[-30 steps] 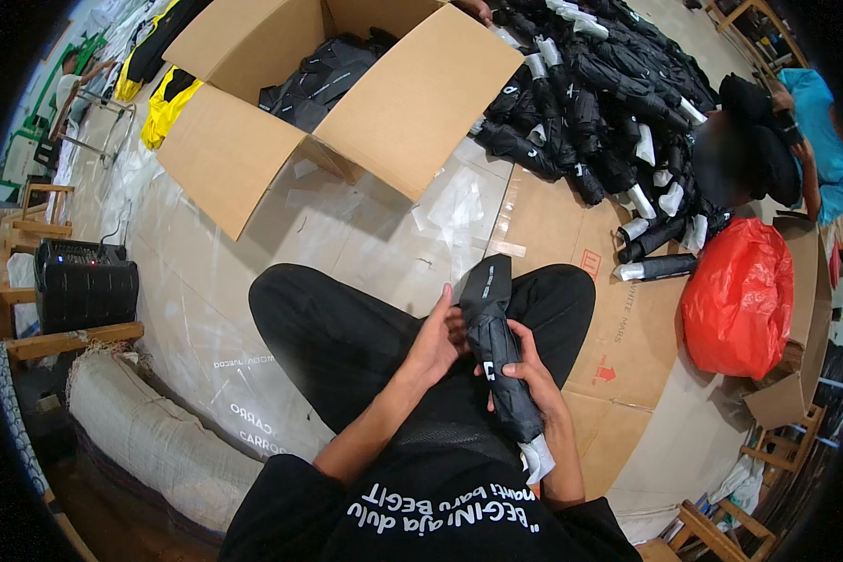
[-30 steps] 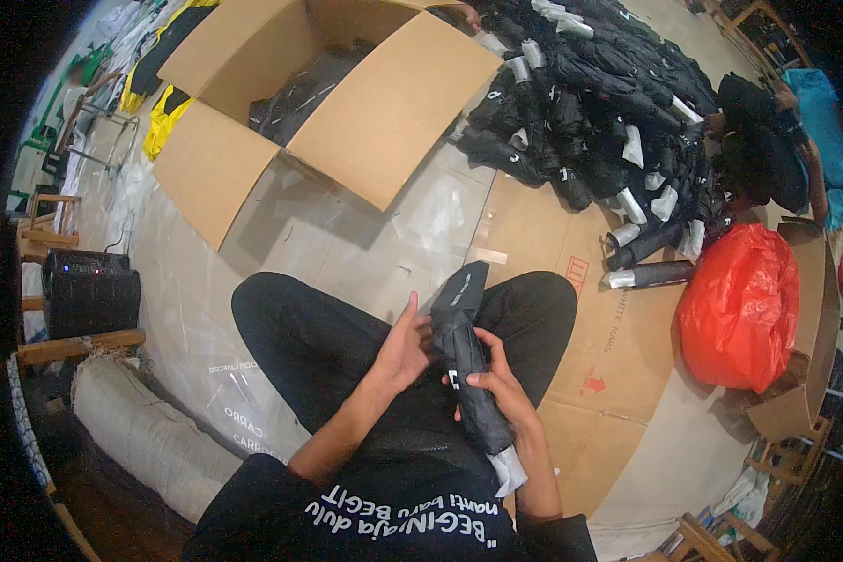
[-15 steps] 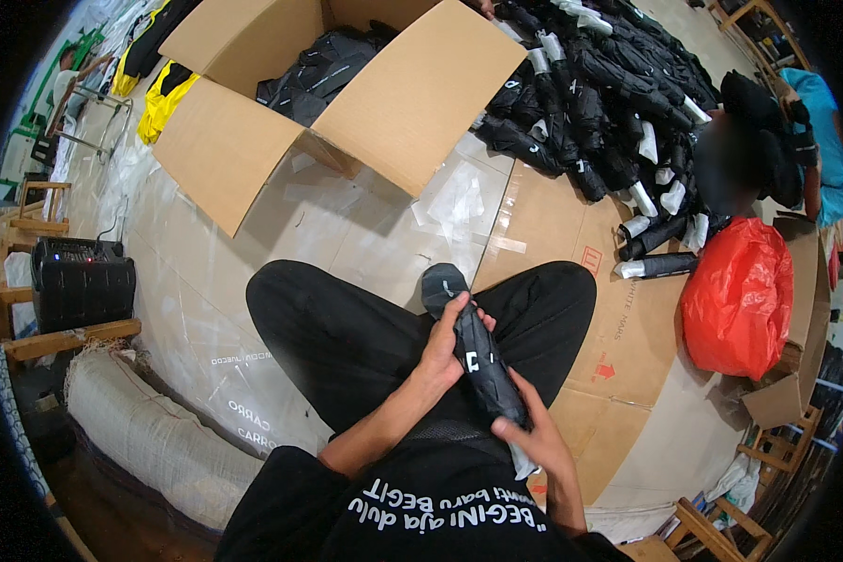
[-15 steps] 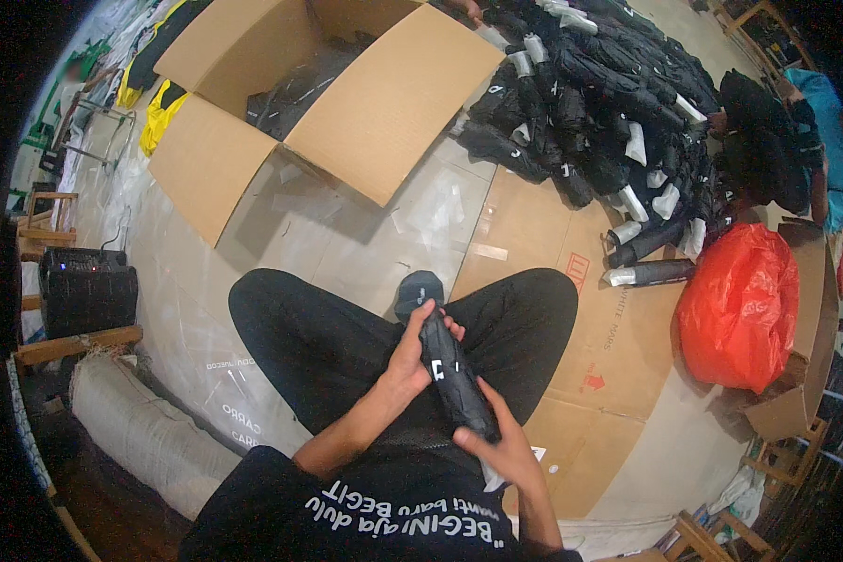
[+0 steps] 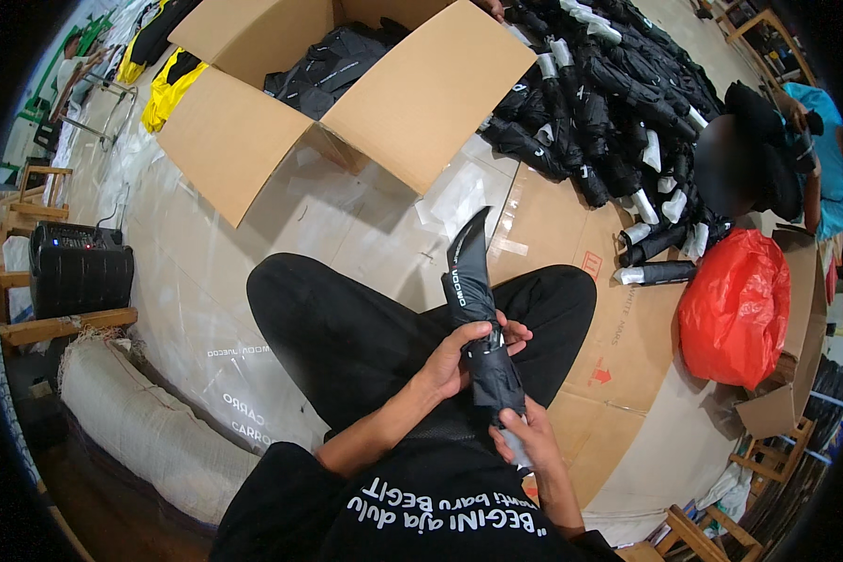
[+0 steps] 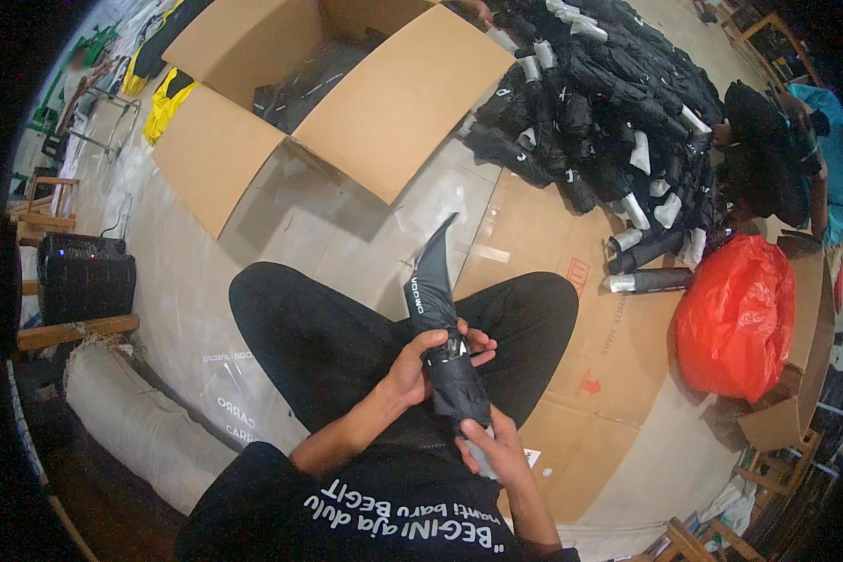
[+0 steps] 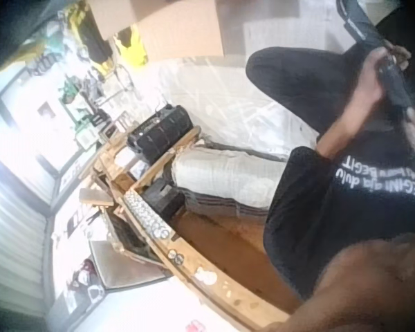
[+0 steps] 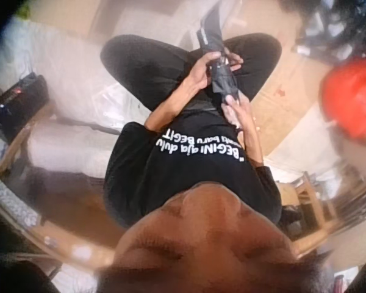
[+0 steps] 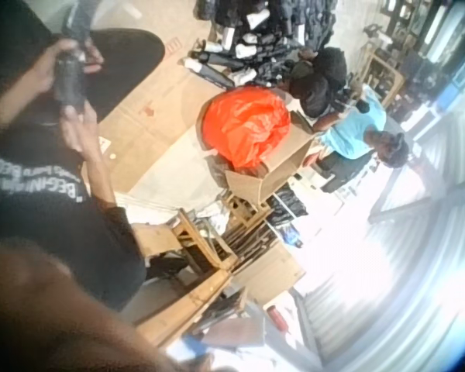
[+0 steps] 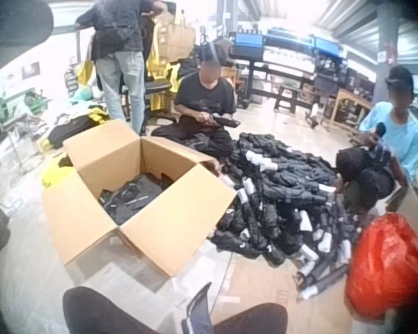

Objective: The person picks up black umbrellas, slides them into black fabric covers, and places the covered umbrellas in a pile on the floor.

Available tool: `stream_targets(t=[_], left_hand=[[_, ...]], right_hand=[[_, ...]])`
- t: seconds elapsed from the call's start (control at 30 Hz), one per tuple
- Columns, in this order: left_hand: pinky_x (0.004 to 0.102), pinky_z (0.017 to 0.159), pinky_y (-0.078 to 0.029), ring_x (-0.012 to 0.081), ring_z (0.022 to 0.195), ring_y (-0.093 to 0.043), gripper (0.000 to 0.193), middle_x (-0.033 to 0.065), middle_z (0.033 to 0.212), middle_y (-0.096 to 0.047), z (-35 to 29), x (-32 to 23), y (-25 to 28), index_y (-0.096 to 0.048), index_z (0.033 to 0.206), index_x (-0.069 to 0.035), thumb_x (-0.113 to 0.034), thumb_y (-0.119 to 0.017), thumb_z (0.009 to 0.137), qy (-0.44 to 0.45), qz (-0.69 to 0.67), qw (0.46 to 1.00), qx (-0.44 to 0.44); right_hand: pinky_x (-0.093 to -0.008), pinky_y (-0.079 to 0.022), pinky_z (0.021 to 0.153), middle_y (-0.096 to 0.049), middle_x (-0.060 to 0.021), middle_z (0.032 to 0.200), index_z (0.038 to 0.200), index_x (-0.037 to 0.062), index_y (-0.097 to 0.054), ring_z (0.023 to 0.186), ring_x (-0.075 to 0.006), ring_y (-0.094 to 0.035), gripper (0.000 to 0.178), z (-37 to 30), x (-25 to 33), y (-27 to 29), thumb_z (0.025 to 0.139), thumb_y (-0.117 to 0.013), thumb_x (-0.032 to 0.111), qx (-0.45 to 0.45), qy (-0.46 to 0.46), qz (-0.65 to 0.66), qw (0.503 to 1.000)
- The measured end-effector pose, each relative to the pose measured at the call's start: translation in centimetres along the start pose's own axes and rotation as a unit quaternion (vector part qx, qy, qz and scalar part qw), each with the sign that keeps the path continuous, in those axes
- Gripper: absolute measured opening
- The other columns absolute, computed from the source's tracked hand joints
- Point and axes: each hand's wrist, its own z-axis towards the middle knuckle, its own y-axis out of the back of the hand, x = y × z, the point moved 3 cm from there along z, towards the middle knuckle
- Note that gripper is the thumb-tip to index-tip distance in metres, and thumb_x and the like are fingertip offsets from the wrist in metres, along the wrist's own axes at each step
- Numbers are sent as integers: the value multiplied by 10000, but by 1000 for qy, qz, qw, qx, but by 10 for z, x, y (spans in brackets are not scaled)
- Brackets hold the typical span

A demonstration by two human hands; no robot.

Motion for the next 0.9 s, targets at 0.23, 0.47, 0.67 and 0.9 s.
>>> stream_targets(t=[0.23,0.47,0.67,0.9], left_hand=[[472,1190,-336,338,1272,-554,397,214,1269,-615,3,-8,-16,-575,1179,-44,-249,-681,856,-40,70,996,-29],[416,1158,-376,310,1276,-549,608,221,1416,-513,4,-31,-32,-465,1366,3,-285,-683,876,-87,40,993,72],[309,677,-554,166,759,-673,292,82,815,-677,13,-56,-19,-614,977,-22,-220,-776,836,-173,177,931,-270],[315,732,-563,182,784,-684,270,98,856,-679,3,-21,-9,-639,973,-24,-243,-747,857,-93,194,944,-249]], right_hand=[[-223,-379,387,-532,-51,668,1262,-10,-506,407,-90,-467,499,2,-2,-19,1005,-583,411,28,-1,76,997],[-234,-436,416,-553,-79,698,1295,-34,-498,424,-115,-510,584,29,5,-18,1044,-459,492,244,-85,363,895],[-335,-519,625,-688,-176,825,1093,-16,-579,669,-264,-683,389,21,12,-25,914,-739,291,-243,150,-423,860],[-385,-534,680,-696,-225,821,1152,35,-473,783,-328,-734,468,41,32,-42,819,-781,150,-280,202,-411,843]])
